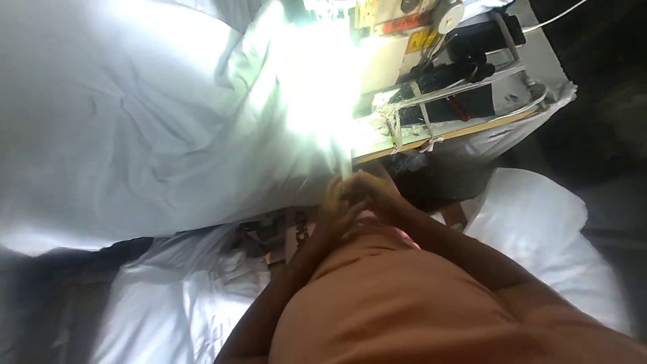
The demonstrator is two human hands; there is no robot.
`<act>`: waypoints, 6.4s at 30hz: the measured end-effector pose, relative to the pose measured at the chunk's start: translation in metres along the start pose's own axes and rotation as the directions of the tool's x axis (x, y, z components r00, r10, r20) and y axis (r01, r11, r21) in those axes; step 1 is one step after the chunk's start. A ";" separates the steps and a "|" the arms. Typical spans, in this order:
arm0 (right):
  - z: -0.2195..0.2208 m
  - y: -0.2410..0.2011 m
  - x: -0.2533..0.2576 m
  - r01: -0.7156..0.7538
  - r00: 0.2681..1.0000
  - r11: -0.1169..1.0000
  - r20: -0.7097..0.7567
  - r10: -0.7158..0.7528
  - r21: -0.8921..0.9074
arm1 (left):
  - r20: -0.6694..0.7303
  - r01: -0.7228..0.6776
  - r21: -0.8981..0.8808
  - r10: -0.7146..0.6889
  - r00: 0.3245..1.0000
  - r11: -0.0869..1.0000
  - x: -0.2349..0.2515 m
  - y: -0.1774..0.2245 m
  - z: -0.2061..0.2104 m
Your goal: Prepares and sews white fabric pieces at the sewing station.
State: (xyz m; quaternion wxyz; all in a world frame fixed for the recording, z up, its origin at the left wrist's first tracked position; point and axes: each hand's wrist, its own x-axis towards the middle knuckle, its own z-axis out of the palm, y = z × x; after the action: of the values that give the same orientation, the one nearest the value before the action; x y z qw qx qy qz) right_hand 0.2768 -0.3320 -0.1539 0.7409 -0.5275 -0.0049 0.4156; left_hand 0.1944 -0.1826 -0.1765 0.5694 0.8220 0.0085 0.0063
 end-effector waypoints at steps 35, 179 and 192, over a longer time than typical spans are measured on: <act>0.004 -0.077 0.072 0.228 0.970 0.972 -0.073 -0.232 -0.050 | -0.388 0.073 -0.534 -0.321 0.864 0.842 -0.016 0.050 -0.096; 0.018 -0.104 0.091 0.349 0.876 0.923 -0.293 -0.383 -0.163 | 0.269 0.253 -0.303 -0.172 0.948 0.919 0.065 0.067 -0.058; 0.011 -0.094 0.101 0.445 0.825 0.863 -0.266 -0.498 -0.238 | 0.115 -0.036 -0.028 0.039 0.993 0.999 0.128 0.057 -0.076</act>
State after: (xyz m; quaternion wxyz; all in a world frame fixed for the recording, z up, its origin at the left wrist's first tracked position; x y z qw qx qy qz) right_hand 0.3950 -0.2698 -0.1185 0.7652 -0.6292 -0.0503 0.1264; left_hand 0.3211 -0.1286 -0.0967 0.5794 0.8135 -0.0402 -0.0303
